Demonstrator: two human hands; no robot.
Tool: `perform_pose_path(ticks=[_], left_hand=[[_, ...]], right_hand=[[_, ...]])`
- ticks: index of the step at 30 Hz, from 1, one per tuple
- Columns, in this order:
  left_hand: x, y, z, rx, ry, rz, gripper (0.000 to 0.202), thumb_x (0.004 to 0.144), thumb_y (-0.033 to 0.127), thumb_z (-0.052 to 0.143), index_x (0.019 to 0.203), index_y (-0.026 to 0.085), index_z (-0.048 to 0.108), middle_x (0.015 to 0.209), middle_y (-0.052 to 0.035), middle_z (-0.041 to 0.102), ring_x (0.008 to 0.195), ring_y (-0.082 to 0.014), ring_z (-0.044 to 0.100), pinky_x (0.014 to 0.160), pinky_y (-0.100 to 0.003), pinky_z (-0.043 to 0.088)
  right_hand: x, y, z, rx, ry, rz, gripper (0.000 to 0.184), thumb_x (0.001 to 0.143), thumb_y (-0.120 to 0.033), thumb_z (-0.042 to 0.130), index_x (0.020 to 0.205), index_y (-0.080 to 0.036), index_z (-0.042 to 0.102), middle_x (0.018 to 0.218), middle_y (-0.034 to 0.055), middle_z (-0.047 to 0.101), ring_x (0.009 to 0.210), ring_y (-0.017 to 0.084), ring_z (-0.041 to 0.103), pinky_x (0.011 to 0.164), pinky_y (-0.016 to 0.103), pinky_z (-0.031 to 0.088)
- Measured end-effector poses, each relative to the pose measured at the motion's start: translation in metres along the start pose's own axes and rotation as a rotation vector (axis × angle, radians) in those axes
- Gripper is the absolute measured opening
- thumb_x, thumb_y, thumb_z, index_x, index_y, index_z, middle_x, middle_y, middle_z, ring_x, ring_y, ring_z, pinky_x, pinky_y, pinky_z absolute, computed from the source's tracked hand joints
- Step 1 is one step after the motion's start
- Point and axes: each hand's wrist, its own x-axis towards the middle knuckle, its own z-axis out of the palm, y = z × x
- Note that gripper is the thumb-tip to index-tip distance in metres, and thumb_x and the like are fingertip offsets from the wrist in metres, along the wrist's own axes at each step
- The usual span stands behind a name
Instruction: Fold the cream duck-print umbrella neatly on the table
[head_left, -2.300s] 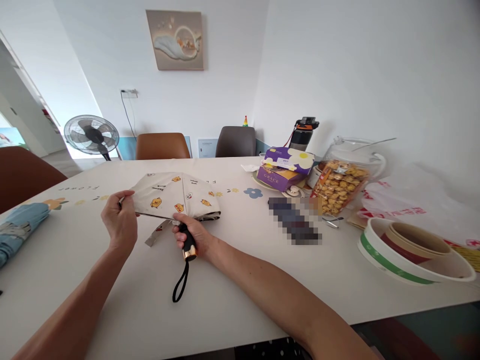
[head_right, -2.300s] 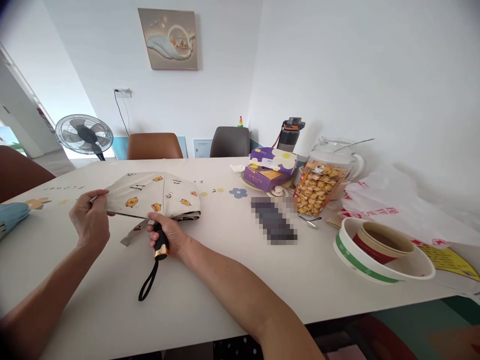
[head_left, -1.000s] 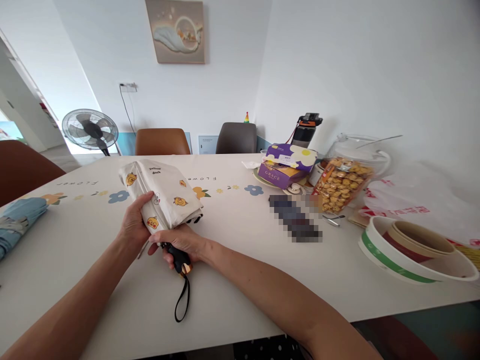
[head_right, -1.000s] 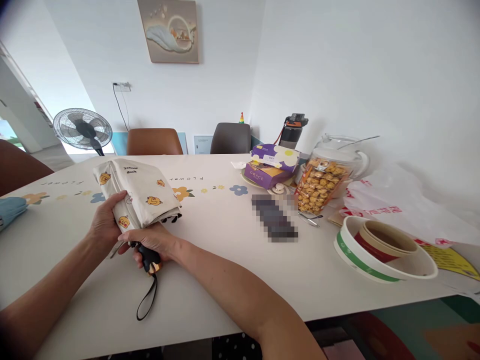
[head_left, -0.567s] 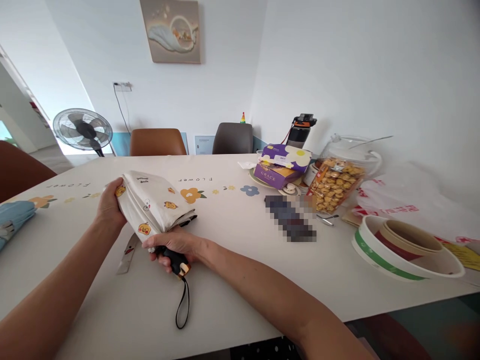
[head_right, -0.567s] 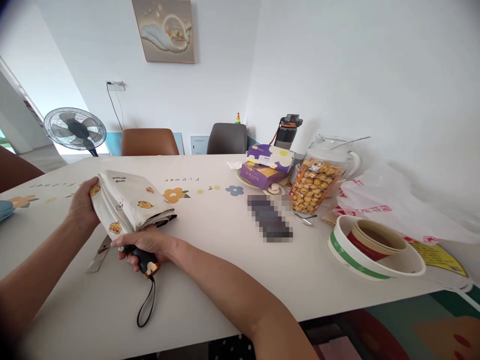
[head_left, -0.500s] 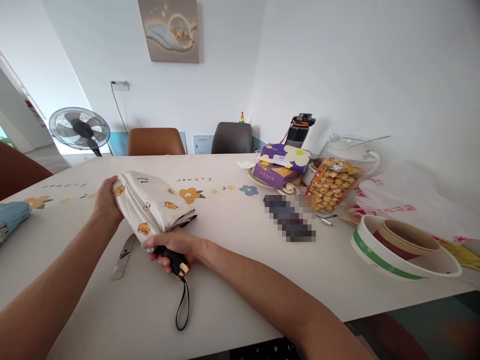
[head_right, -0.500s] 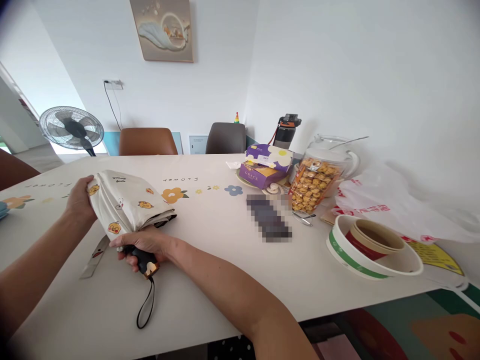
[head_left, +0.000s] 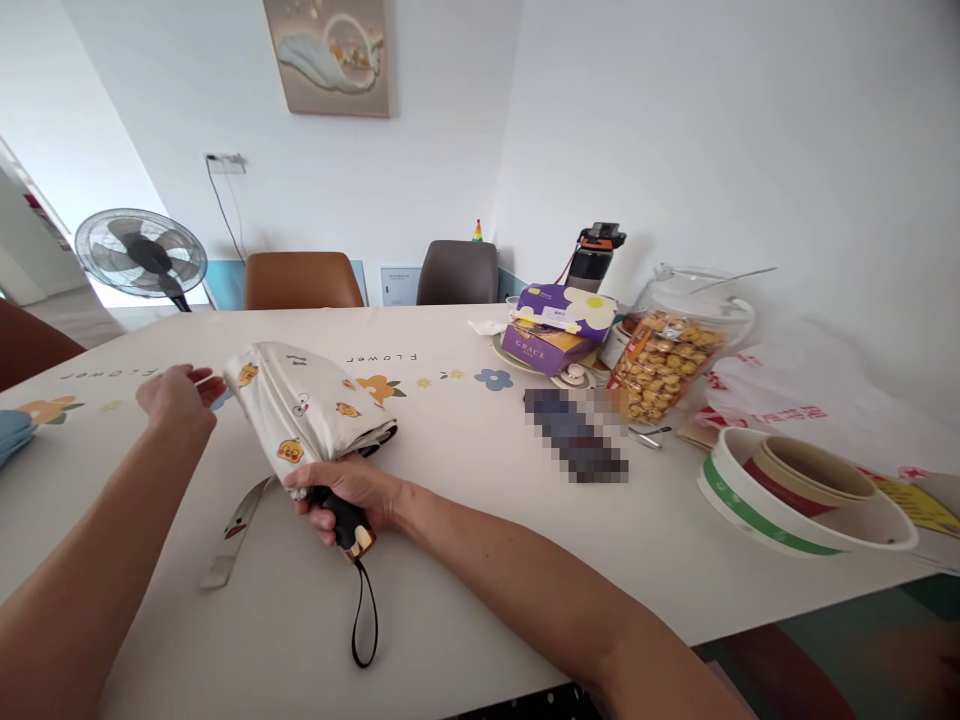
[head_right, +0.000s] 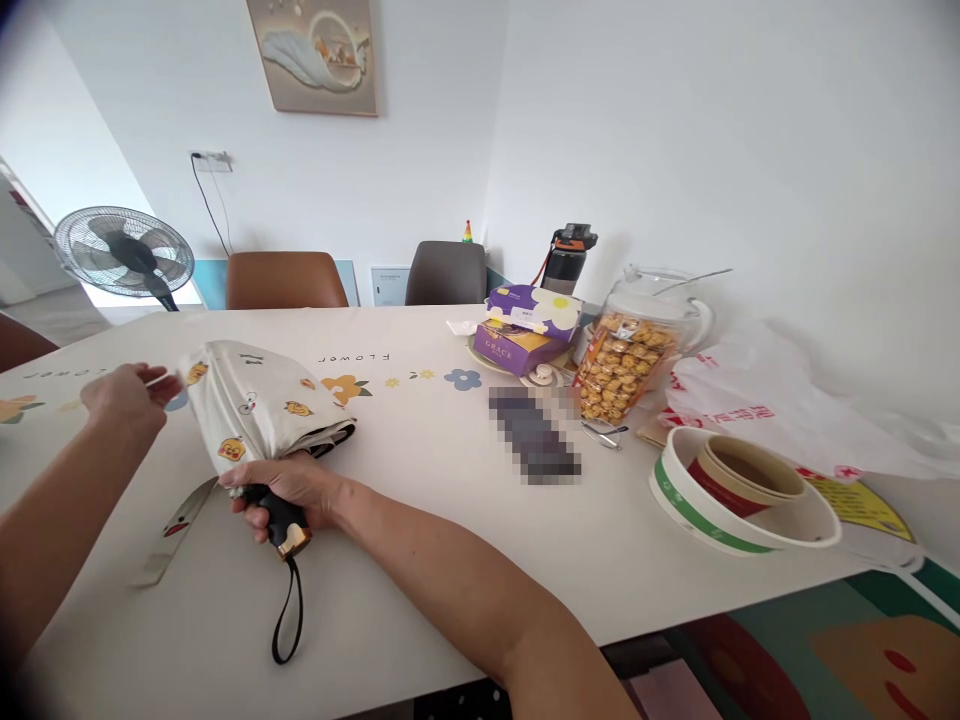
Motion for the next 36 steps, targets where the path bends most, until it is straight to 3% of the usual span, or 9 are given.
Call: perform_pose_path(ticks=[1, 3, 8, 10, 13, 19, 25, 31, 36], left_hand=[[-0.006, 0.010, 0.004, -0.049, 0.043, -0.050, 0.011, 0.076, 0.007, 0.038, 0.080, 0.012, 0.047, 0.056, 0.0043, 0.047, 0.044, -0.0075, 0.046, 0.052, -0.027, 0.046], [-0.028, 0.030, 0.015, -0.044, -0.022, 0.039, 0.018, 0.071, 0.009, 0.042, 0.086, 0.013, 0.052, 0.059, 0.0029, 0.051, 0.050, -0.0087, 0.050, 0.058, -0.027, 0.047], [-0.111, 0.052, 0.041, 0.558, -0.747, 0.527, 0.030, 0.071, 0.033, 0.053, 0.096, 0.020, 0.060, 0.101, -0.0056, 0.063, 0.098, -0.0217, 0.056, 0.088, -0.035, 0.040], [-0.133, 0.048, 0.045, 0.805, -0.905, 0.690, 0.037, 0.071, 0.033, 0.052, 0.105, 0.019, 0.058, 0.114, -0.0081, 0.059, 0.111, -0.0251, 0.048, 0.094, -0.037, 0.034], [-0.143, 0.039, 0.046, 1.007, -1.026, 0.731, 0.045, 0.070, 0.034, 0.051, 0.113, 0.019, 0.052, 0.122, -0.0093, 0.054, 0.116, -0.0262, 0.043, 0.094, -0.037, 0.033], [-0.139, 0.040, 0.046, 1.129, -1.042, 0.878, 0.035, 0.069, 0.027, 0.052, 0.103, 0.019, 0.057, 0.121, -0.0088, 0.054, 0.113, -0.0259, 0.044, 0.090, -0.037, 0.034], [-0.152, 0.047, 0.048, 1.233, -0.876, 1.045, 0.028, 0.072, 0.003, 0.040, 0.089, 0.016, 0.057, 0.102, -0.0116, 0.059, 0.099, -0.0243, 0.049, 0.073, -0.034, 0.039], [-0.151, 0.049, 0.052, 1.370, -0.896, 0.900, 0.024, 0.074, 0.005, 0.040, 0.091, 0.014, 0.055, 0.090, -0.0129, 0.058, 0.088, -0.0251, 0.054, 0.062, -0.031, 0.040], [-0.148, 0.052, 0.051, 1.302, -0.725, 0.810, 0.026, 0.081, 0.006, 0.030, 0.097, 0.013, 0.049, 0.089, -0.0135, 0.059, 0.082, -0.0248, 0.058, 0.060, -0.031, 0.040]], right_hand=[[0.001, 0.000, 0.000, 0.035, 0.024, -0.005, 0.027, 0.067, -0.031, 0.070, 0.073, -0.015, 0.050, 0.063, -0.0038, 0.051, 0.038, 0.004, 0.041, 0.037, 0.020, 0.041], [0.001, -0.001, -0.001, 0.112, 0.066, 0.005, 0.024, 0.070, -0.028, 0.067, 0.074, -0.015, 0.048, 0.064, -0.0036, 0.052, 0.039, 0.003, 0.040, 0.038, 0.019, 0.040], [0.000, -0.004, 0.000, 0.211, 0.066, 0.002, 0.016, 0.074, -0.022, 0.061, 0.074, -0.015, 0.046, 0.061, -0.0028, 0.051, 0.040, 0.003, 0.039, 0.038, 0.016, 0.037], [0.000, -0.003, 0.000, 0.178, 0.052, -0.038, 0.012, 0.076, -0.021, 0.057, 0.073, -0.016, 0.047, 0.058, -0.0029, 0.049, 0.040, 0.004, 0.039, 0.038, 0.017, 0.037], [0.002, -0.002, -0.001, 0.143, 0.035, -0.064, 0.007, 0.077, -0.020, 0.052, 0.072, -0.016, 0.048, 0.055, -0.0027, 0.047, 0.040, 0.005, 0.039, 0.038, 0.017, 0.037], [0.004, -0.001, -0.001, 0.144, 0.013, -0.072, 0.009, 0.077, -0.023, 0.051, 0.072, -0.015, 0.049, 0.055, -0.0020, 0.047, 0.041, 0.006, 0.040, 0.039, 0.019, 0.039], [0.006, 0.000, -0.003, 0.168, -0.004, -0.060, 0.012, 0.077, -0.024, 0.050, 0.068, -0.017, 0.045, 0.049, -0.0042, 0.043, 0.040, 0.007, 0.038, 0.039, 0.020, 0.038], [0.008, 0.000, -0.002, 0.151, 0.021, -0.067, 0.015, 0.079, -0.029, 0.048, 0.070, -0.018, 0.045, 0.049, -0.0043, 0.043, 0.039, 0.007, 0.038, 0.039, 0.021, 0.039], [0.006, -0.001, 0.000, 0.154, 0.049, -0.040, 0.004, 0.076, -0.016, 0.048, 0.072, -0.016, 0.046, 0.052, -0.0043, 0.043, 0.039, 0.006, 0.039, 0.039, 0.020, 0.038]])
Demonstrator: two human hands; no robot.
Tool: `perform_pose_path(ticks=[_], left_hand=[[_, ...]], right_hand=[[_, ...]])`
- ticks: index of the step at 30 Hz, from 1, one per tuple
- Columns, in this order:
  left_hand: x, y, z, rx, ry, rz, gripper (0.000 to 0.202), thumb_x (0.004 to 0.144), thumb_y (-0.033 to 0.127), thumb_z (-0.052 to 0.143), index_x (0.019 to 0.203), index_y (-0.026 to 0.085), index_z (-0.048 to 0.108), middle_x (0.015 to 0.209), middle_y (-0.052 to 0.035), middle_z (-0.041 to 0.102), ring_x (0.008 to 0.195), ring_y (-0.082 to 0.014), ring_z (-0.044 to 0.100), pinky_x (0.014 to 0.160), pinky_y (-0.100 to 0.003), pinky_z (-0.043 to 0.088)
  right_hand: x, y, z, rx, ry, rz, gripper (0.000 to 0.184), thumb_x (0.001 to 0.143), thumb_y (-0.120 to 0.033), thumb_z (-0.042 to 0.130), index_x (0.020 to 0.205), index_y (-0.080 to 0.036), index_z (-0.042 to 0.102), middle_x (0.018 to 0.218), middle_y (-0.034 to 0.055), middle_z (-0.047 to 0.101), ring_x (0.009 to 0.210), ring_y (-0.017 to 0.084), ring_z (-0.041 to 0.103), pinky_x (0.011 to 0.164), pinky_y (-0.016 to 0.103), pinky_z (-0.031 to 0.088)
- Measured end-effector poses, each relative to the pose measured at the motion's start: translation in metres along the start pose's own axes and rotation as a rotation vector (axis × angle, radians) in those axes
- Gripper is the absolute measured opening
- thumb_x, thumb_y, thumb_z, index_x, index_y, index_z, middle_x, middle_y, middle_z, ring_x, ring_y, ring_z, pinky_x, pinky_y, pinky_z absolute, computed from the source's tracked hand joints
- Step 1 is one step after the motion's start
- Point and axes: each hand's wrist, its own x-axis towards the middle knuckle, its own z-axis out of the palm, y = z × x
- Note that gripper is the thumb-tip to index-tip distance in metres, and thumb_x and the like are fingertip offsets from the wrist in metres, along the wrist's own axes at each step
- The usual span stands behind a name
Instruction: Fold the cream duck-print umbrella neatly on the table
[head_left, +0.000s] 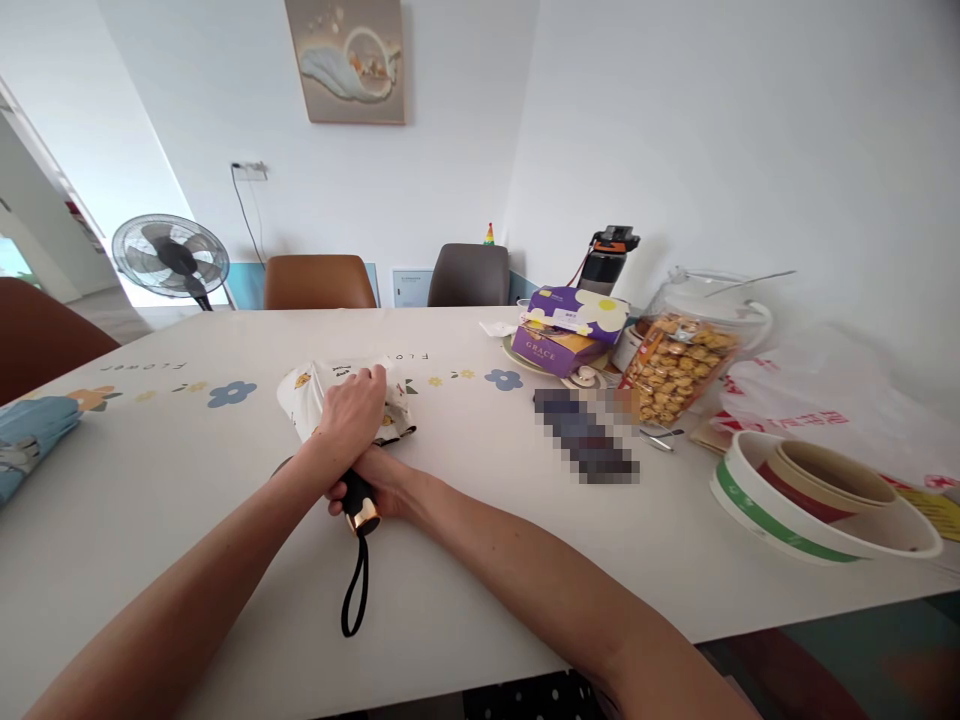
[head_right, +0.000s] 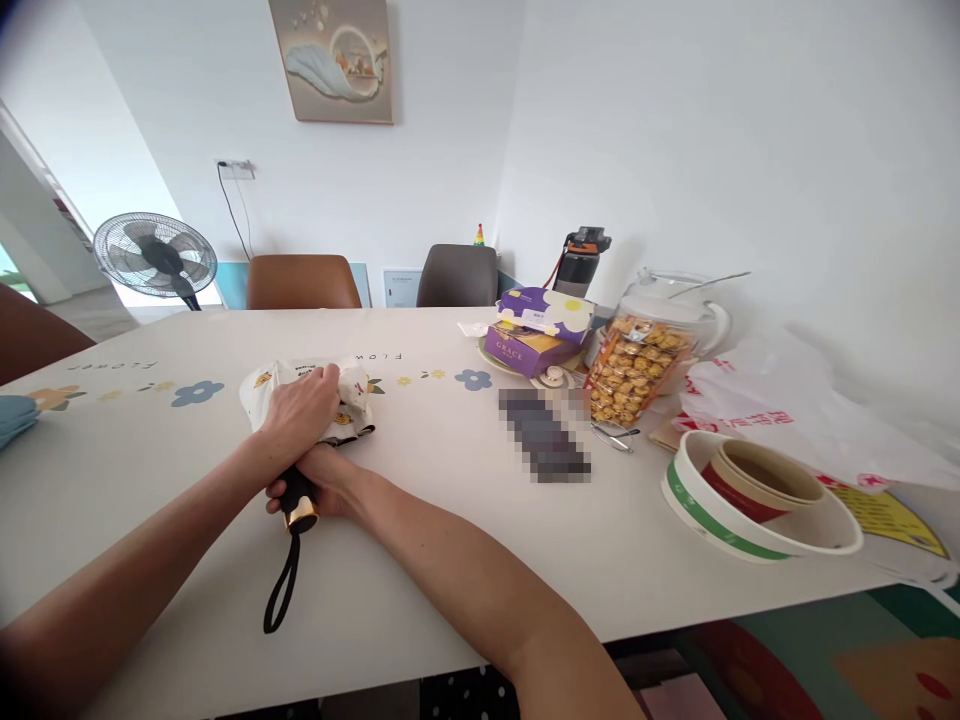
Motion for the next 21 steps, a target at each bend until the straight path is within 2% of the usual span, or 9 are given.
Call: perform_pose_path(ticks=[2, 5, 7, 11, 15, 18, 21], left_hand=[[-0.001, -0.002, -0.001, -0.021, 0.011, -0.024, 0.026, 0.081, 0.006, 0.029, 0.099, 0.014, 0.047, 0.087, -0.0131, 0.059, 0.082, -0.0247, 0.059, 0.059, -0.030, 0.040], [0.000, -0.007, 0.002, -0.020, -0.055, 0.007, 0.025, 0.080, 0.006, 0.030, 0.098, 0.014, 0.046, 0.083, -0.0122, 0.060, 0.079, -0.0252, 0.061, 0.060, -0.031, 0.040], [0.005, -0.010, 0.005, -0.026, -0.044, 0.004, 0.024, 0.080, 0.008, 0.032, 0.099, 0.014, 0.045, 0.085, -0.0131, 0.061, 0.081, -0.0267, 0.061, 0.060, -0.032, 0.040], [0.024, -0.016, 0.005, -0.067, 0.076, -0.076, 0.024, 0.079, 0.014, 0.035, 0.101, 0.013, 0.045, 0.094, -0.0156, 0.061, 0.084, -0.0295, 0.061, 0.061, -0.034, 0.041], [0.040, -0.025, -0.012, -0.133, 0.146, -0.141, 0.029, 0.079, 0.015, 0.036, 0.104, 0.013, 0.049, 0.091, -0.0152, 0.063, 0.081, -0.0291, 0.061, 0.065, -0.035, 0.042], [0.036, -0.039, -0.027, -0.272, 0.238, -0.232, 0.037, 0.073, 0.013, 0.041, 0.108, 0.018, 0.052, 0.087, -0.0107, 0.065, 0.080, -0.0266, 0.061, 0.067, -0.033, 0.042], [0.016, -0.057, -0.036, -0.515, 0.443, -0.260, 0.051, 0.068, 0.010, 0.042, 0.116, 0.026, 0.053, 0.085, -0.0022, 0.064, 0.070, -0.0189, 0.059, 0.063, -0.028, 0.043]], right_hand=[[0.000, 0.000, 0.000, -0.001, -0.004, -0.004, 0.003, 0.076, -0.014, 0.048, 0.073, -0.016, 0.047, 0.053, -0.0041, 0.044, 0.039, 0.006, 0.039, 0.039, 0.020, 0.039], [0.001, 0.000, -0.001, -0.022, -0.016, 0.000, 0.003, 0.076, -0.014, 0.048, 0.074, -0.016, 0.048, 0.054, -0.0040, 0.044, 0.040, 0.006, 0.040, 0.040, 0.021, 0.040], [0.001, 0.000, -0.001, -0.018, -0.033, 0.011, 0.003, 0.076, -0.013, 0.049, 0.074, -0.015, 0.049, 0.056, -0.0035, 0.046, 0.040, 0.006, 0.040, 0.040, 0.020, 0.040], [-0.003, 0.000, -0.001, 0.034, -0.050, 0.023, 0.005, 0.077, -0.016, 0.054, 0.075, -0.014, 0.050, 0.060, -0.0018, 0.049, 0.042, 0.005, 0.041, 0.041, 0.019, 0.040], [-0.006, -0.001, 0.000, 0.037, 0.001, 0.034, 0.016, 0.074, -0.021, 0.063, 0.074, -0.015, 0.048, 0.064, -0.0023, 0.051, 0.041, 0.004, 0.041, 0.040, 0.019, 0.042], [-0.006, -0.001, -0.001, 0.030, 0.056, 0.019, 0.017, 0.074, -0.022, 0.064, 0.073, -0.014, 0.048, 0.065, -0.0021, 0.052, 0.040, 0.003, 0.041, 0.042, 0.021, 0.046], [-0.005, 0.000, -0.002, 0.017, 0.103, -0.001, 0.015, 0.076, -0.021, 0.062, 0.074, -0.014, 0.049, 0.070, 0.0007, 0.057, 0.041, 0.004, 0.046, 0.048, 0.026, 0.053]])
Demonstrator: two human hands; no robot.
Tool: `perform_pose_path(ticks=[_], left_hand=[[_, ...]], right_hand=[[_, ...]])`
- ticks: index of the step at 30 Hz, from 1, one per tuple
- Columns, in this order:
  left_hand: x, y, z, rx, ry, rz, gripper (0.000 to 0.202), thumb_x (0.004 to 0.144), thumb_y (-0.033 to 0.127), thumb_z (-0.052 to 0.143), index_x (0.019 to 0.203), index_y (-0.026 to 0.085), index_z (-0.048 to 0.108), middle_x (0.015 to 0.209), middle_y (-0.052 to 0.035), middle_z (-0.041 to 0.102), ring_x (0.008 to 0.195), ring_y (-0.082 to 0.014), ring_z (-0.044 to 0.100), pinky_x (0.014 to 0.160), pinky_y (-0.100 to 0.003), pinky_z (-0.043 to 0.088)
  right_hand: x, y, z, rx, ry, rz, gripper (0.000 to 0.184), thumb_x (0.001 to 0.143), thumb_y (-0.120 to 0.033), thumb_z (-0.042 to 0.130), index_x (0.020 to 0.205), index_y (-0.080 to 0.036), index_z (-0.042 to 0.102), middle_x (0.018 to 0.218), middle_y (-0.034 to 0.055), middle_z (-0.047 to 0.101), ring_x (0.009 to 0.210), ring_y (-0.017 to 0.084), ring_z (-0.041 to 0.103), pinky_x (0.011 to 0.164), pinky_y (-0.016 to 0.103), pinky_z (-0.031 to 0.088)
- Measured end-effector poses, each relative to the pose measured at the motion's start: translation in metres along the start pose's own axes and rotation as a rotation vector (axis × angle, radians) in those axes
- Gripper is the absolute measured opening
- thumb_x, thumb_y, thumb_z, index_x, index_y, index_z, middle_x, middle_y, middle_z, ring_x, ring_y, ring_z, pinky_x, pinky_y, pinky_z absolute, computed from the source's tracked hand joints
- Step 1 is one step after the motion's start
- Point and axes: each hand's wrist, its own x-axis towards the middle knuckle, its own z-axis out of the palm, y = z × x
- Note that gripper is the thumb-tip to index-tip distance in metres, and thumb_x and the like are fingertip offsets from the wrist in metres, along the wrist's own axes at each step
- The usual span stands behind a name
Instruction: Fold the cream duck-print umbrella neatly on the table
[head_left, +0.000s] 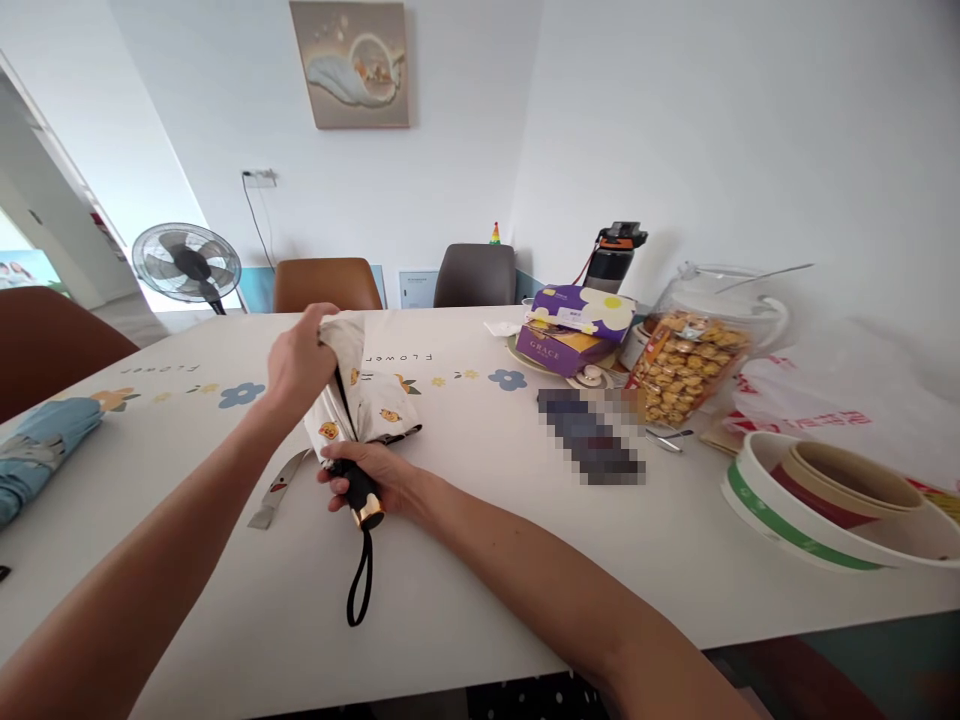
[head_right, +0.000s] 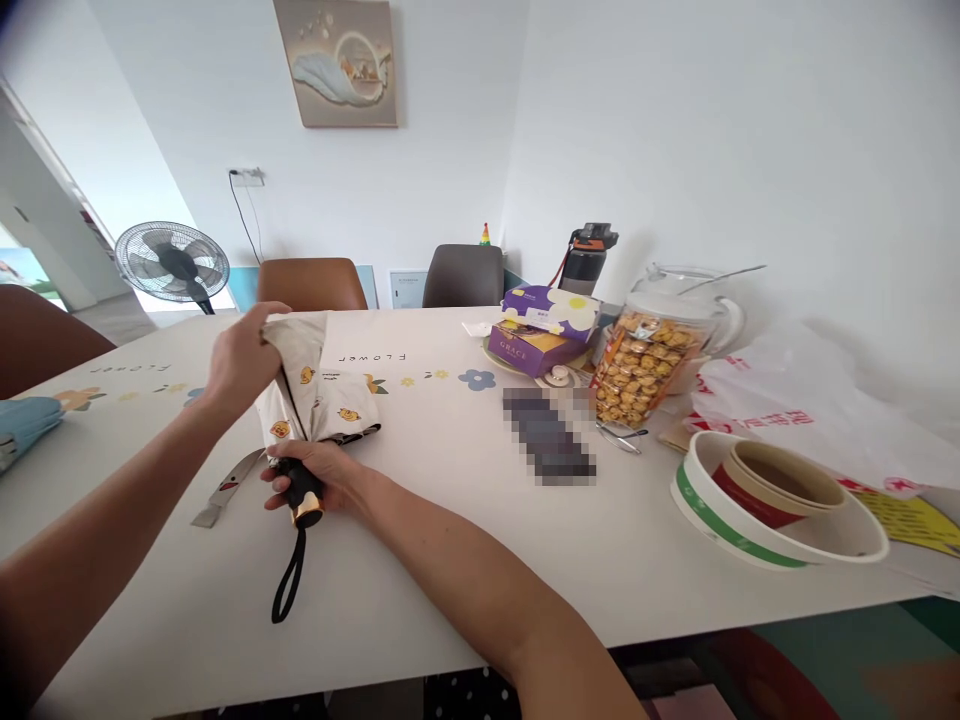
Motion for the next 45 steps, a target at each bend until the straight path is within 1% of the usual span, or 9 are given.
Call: perform_pose_path(ticks=[5, 12, 18, 25, 29, 33, 35, 39, 45], left_hand=[[-0.029, -0.031, -0.029, -0.335, 0.135, -0.125, 0.060, 0.058, 0.007, 0.036, 0.107, 0.025, 0.064, 0.068, 0.0033, 0.058, 0.043, -0.0079, 0.048, 0.042, -0.019, 0.038], [-0.064, -0.066, -0.037, -0.468, 0.221, -0.264, 0.058, 0.047, 0.009, 0.034, 0.090, 0.025, 0.070, 0.064, 0.0036, 0.058, 0.047, -0.0092, 0.051, 0.041, -0.019, 0.040], [-0.078, -0.092, -0.033, -0.806, 0.098, -0.490, 0.041, 0.045, 0.011, 0.043, 0.076, 0.019, 0.069, 0.084, -0.0022, 0.064, 0.074, -0.0172, 0.056, 0.045, -0.020, 0.049], [-0.079, -0.112, -0.036, -0.788, -0.089, -0.581, 0.026, 0.053, 0.024, 0.066, 0.078, 0.018, 0.070, 0.090, -0.0030, 0.066, 0.074, -0.0156, 0.055, 0.052, -0.021, 0.051], [-0.079, -0.117, -0.038, -0.826, -0.148, -0.555, 0.026, 0.054, 0.026, 0.066, 0.078, 0.017, 0.070, 0.090, -0.0046, 0.066, 0.077, -0.0179, 0.055, 0.056, -0.025, 0.049], [-0.078, -0.128, -0.043, -0.703, -0.306, -0.498, 0.030, 0.058, 0.030, 0.064, 0.087, 0.021, 0.069, 0.094, -0.0037, 0.067, 0.097, -0.0246, 0.053, 0.084, -0.035, 0.044], [-0.077, -0.131, -0.043, -0.616, -0.254, -0.447, 0.030, 0.060, 0.028, 0.062, 0.089, 0.025, 0.068, 0.107, -0.0005, 0.064, 0.111, -0.0254, 0.047, 0.096, -0.037, 0.035], [-0.083, -0.108, -0.040, -0.637, 0.016, -0.370, 0.026, 0.064, 0.027, 0.060, 0.090, 0.024, 0.064, 0.110, -0.0015, 0.062, 0.108, -0.0232, 0.051, 0.095, -0.035, 0.036], [-0.092, -0.032, -0.012, -0.462, -0.302, -0.354, 0.042, 0.074, 0.043, 0.052, 0.110, 0.023, 0.054, 0.107, -0.0041, 0.062, 0.093, -0.0207, 0.058, 0.075, -0.030, 0.046]], right_hand=[[0.002, 0.002, -0.003, 0.002, 0.015, -0.049, 0.009, 0.077, -0.019, 0.059, 0.078, -0.011, 0.053, 0.083, 0.0092, 0.063, 0.061, 0.013, 0.062, 0.058, 0.031, 0.056], [0.000, 0.001, -0.003, 0.068, -0.002, -0.033, 0.014, 0.070, -0.015, 0.066, 0.074, -0.012, 0.053, 0.074, 0.0017, 0.056, 0.043, 0.003, 0.043, 0.039, 0.018, 0.044], [0.000, -0.001, -0.004, 0.088, -0.029, -0.081, 0.020, 0.070, -0.022, 0.069, 0.076, -0.014, 0.052, 0.065, -0.0034, 0.049, 0.042, 0.002, 0.040, 0.037, 0.015, 0.040], [0.005, -0.001, -0.009, 0.151, -0.032, -0.096, 0.044, 0.072, -0.059, 0.058, 0.082, -0.017, 0.047, 0.062, -0.0044, 0.047, 0.037, 0.002, 0.035, 0.032, 0.015, 0.034], [0.004, 0.002, -0.007, 0.095, 0.028, -0.142, 0.035, 0.071, -0.046, 0.065, 0.078, -0.017, 0.046, 0.061, -0.0055, 0.047, 0.036, 0.002, 0.035, 0.032, 0.017, 0.036], [0.004, 0.005, -0.006, 0.008, 0.102, -0.198, 0.024, 0.069, -0.031, 0.066, 0.071, -0.016, 0.047, 0.060, -0.0051, 0.047, 0.036, 0.004, 0.037, 0.032, 0.019, 0.037], [0.004, 0.005, -0.005, -0.025, 0.147, -0.228, 0.024, 0.069, -0.030, 0.065, 0.067, -0.016, 0.046, 0.059, -0.0049, 0.046, 0.035, 0.005, 0.037, 0.031, 0.021, 0.038], [0.004, 0.005, -0.002, -0.087, 0.194, -0.261, 0.020, 0.069, -0.028, 0.061, 0.064, -0.016, 0.046, 0.056, -0.0044, 0.046, 0.035, 0.006, 0.039, 0.030, 0.022, 0.039], [0.000, 0.006, 0.006, -0.179, 0.235, -0.252, 0.021, 0.068, -0.029, 0.063, 0.064, -0.017, 0.047, 0.051, -0.0043, 0.046, 0.033, 0.008, 0.040, 0.029, 0.024, 0.039]])
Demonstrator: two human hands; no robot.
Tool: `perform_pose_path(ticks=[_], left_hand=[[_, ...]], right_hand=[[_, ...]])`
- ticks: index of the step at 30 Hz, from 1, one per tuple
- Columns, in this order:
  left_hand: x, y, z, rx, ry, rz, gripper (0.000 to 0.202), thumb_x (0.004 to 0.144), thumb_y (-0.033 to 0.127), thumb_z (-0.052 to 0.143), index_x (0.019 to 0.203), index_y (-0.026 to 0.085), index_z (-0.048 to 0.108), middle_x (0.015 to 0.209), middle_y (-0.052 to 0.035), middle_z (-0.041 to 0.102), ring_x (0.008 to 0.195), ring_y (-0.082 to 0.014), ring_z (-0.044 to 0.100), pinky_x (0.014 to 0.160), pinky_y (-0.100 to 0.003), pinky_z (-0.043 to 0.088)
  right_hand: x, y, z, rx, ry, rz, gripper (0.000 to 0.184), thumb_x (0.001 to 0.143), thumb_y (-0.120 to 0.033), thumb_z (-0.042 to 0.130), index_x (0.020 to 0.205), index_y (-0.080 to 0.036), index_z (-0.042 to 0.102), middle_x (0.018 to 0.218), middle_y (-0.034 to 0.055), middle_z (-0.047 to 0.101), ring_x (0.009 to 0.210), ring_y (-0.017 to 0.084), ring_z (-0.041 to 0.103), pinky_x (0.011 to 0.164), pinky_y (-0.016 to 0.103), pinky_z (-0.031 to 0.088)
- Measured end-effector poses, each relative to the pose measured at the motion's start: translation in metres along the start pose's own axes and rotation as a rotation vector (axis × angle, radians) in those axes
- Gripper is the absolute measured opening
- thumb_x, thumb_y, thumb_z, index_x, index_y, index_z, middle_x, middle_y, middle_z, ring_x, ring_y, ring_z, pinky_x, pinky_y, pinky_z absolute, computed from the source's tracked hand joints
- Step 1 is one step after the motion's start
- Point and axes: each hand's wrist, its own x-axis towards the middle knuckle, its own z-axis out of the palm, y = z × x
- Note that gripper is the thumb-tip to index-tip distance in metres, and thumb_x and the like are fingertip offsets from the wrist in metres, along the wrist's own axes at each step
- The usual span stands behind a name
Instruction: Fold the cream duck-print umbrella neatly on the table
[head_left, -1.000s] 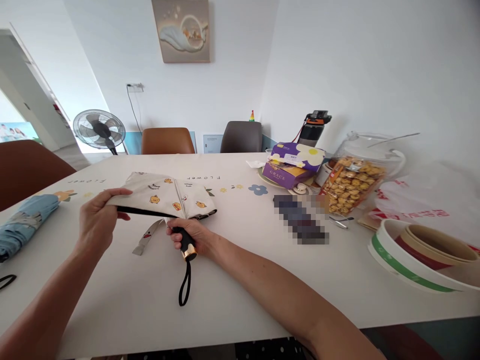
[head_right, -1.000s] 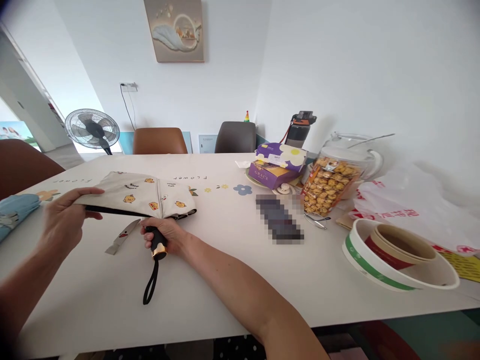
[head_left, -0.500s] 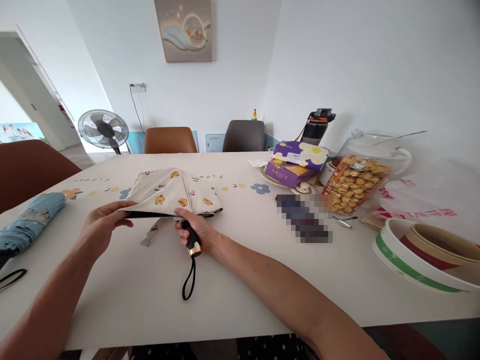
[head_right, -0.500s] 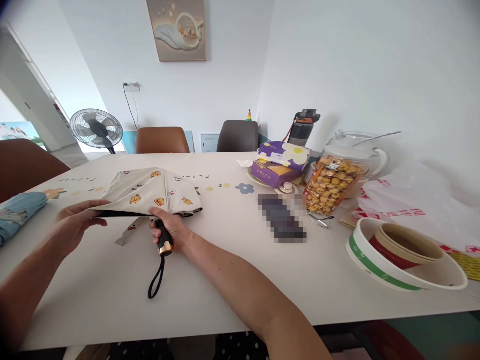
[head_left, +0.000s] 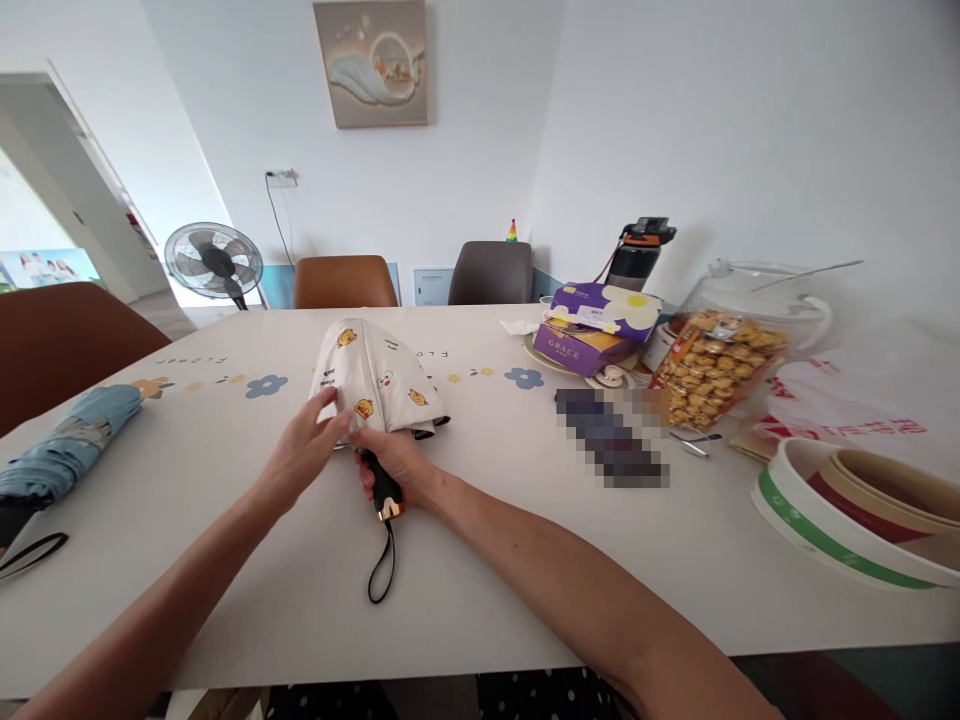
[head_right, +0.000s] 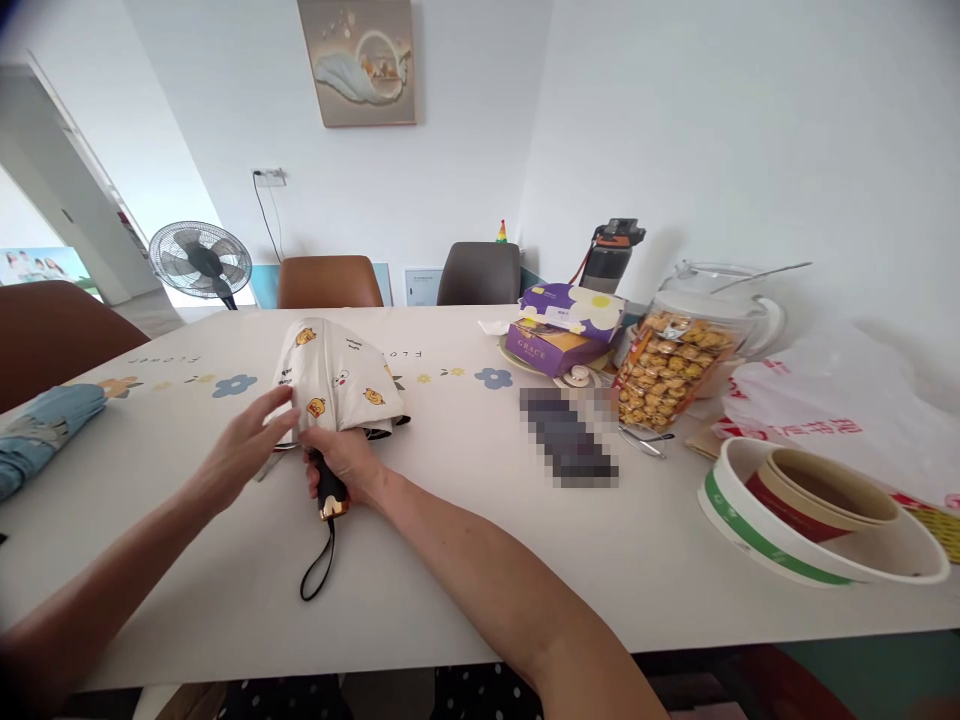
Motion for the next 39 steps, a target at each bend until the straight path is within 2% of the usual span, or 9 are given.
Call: perform_pose_path(ticks=[2, 5, 11, 17, 22, 26, 31, 35, 39], left_hand=[[0.007, 0.006, 0.016, 0.035, -0.018, -0.007, 0.038, 0.076, 0.047, 0.049, 0.102, 0.020, 0.054, 0.095, -0.0048, 0.063, 0.082, -0.0202, 0.058, 0.067, -0.030, 0.047], [0.025, 0.010, 0.029, -0.005, 0.042, -0.067, 0.035, 0.072, 0.048, 0.054, 0.090, 0.018, 0.054, 0.082, -0.0054, 0.062, 0.073, -0.0195, 0.058, 0.059, -0.029, 0.047], [0.053, 0.013, 0.037, -0.575, -0.057, -0.212, 0.036, 0.063, 0.035, 0.068, 0.091, 0.014, 0.060, 0.070, -0.0068, 0.064, 0.061, -0.0190, 0.062, 0.055, -0.032, 0.052], [0.062, 0.003, 0.038, -0.821, 0.096, -0.374, 0.037, 0.054, 0.024, 0.073, 0.088, 0.012, 0.060, 0.069, -0.0076, 0.064, 0.059, -0.0218, 0.063, 0.054, -0.034, 0.055], [0.059, 0.004, 0.034, -0.823, 0.216, -0.325, 0.040, 0.053, 0.023, 0.072, 0.089, 0.013, 0.058, 0.073, -0.0058, 0.065, 0.060, -0.0215, 0.064, 0.054, -0.035, 0.055], [0.057, 0.003, 0.031, -0.838, 0.177, -0.291, 0.041, 0.057, 0.026, 0.069, 0.095, 0.015, 0.058, 0.080, -0.0058, 0.066, 0.064, -0.0212, 0.064, 0.058, -0.035, 0.056], [0.066, -0.004, 0.026, -0.836, 0.110, -0.275, 0.043, 0.062, 0.030, 0.065, 0.102, 0.015, 0.057, 0.089, -0.0077, 0.067, 0.071, -0.0209, 0.063, 0.061, -0.033, 0.055], [0.078, -0.005, 0.012, -0.847, 0.219, -0.258, 0.037, 0.063, 0.027, 0.063, 0.098, 0.014, 0.056, 0.088, -0.0051, 0.065, 0.073, -0.0174, 0.060, 0.065, -0.031, 0.054], [0.096, -0.016, -0.019, -0.760, 0.401, -0.210, 0.020, 0.062, 0.021, 0.060, 0.076, 0.015, 0.049, 0.068, 0.0013, 0.056, 0.066, -0.0121, 0.054, 0.065, -0.029, 0.052]], right_hand=[[-0.002, -0.001, 0.001, -0.010, -0.020, -0.014, 0.022, 0.066, -0.030, 0.066, 0.065, -0.017, 0.048, 0.051, -0.0043, 0.046, 0.033, 0.009, 0.041, 0.028, 0.024, 0.039], [-0.003, -0.003, 0.001, -0.010, -0.030, 0.026, 0.022, 0.066, -0.030, 0.065, 0.066, -0.017, 0.048, 0.050, -0.0047, 0.046, 0.033, 0.008, 0.041, 0.029, 0.024, 0.040], [-0.001, -0.003, -0.002, -0.030, -0.066, 0.090, 0.012, 0.069, -0.021, 0.057, 0.065, -0.016, 0.047, 0.050, -0.0037, 0.048, 0.034, 0.009, 0.042, 0.030, 0.024, 0.042], [0.002, 0.000, -0.004, -0.077, -0.147, 0.069, 0.011, 0.070, -0.022, 0.058, 0.069, -0.015, 0.049, 0.054, -0.0022, 0.053, 0.035, 0.009, 0.044, 0.031, 0.025, 0.042], [0.000, -0.003, -0.004, -0.069, -0.230, 0.023, 0.019, 0.071, -0.030, 0.063, 0.077, -0.014, 0.055, 0.064, 0.0015, 0.061, 0.037, 0.008, 0.045, 0.033, 0.022, 0.043], [-0.002, -0.005, -0.005, -0.089, -0.262, 0.049, 0.020, 0.070, -0.030, 0.064, 0.079, -0.014, 0.057, 0.069, 0.0021, 0.063, 0.038, 0.007, 0.044, 0.034, 0.023, 0.043], [-0.002, -0.004, -0.004, -0.143, -0.188, 0.077, 0.017, 0.067, -0.028, 0.065, 0.068, -0.015, 0.054, 0.059, -0.0018, 0.054, 0.037, 0.008, 0.044, 0.032, 0.022, 0.042], [-0.004, -0.005, 0.000, -0.221, -0.217, 0.121, 0.016, 0.067, -0.026, 0.064, 0.065, -0.016, 0.052, 0.057, -0.0026, 0.051, 0.035, 0.008, 0.043, 0.031, 0.023, 0.041], [-0.009, -0.007, 0.003, -0.297, -0.290, 0.138, 0.013, 0.068, -0.025, 0.061, 0.066, -0.016, 0.052, 0.056, -0.0027, 0.050, 0.036, 0.008, 0.044, 0.031, 0.023, 0.042]])
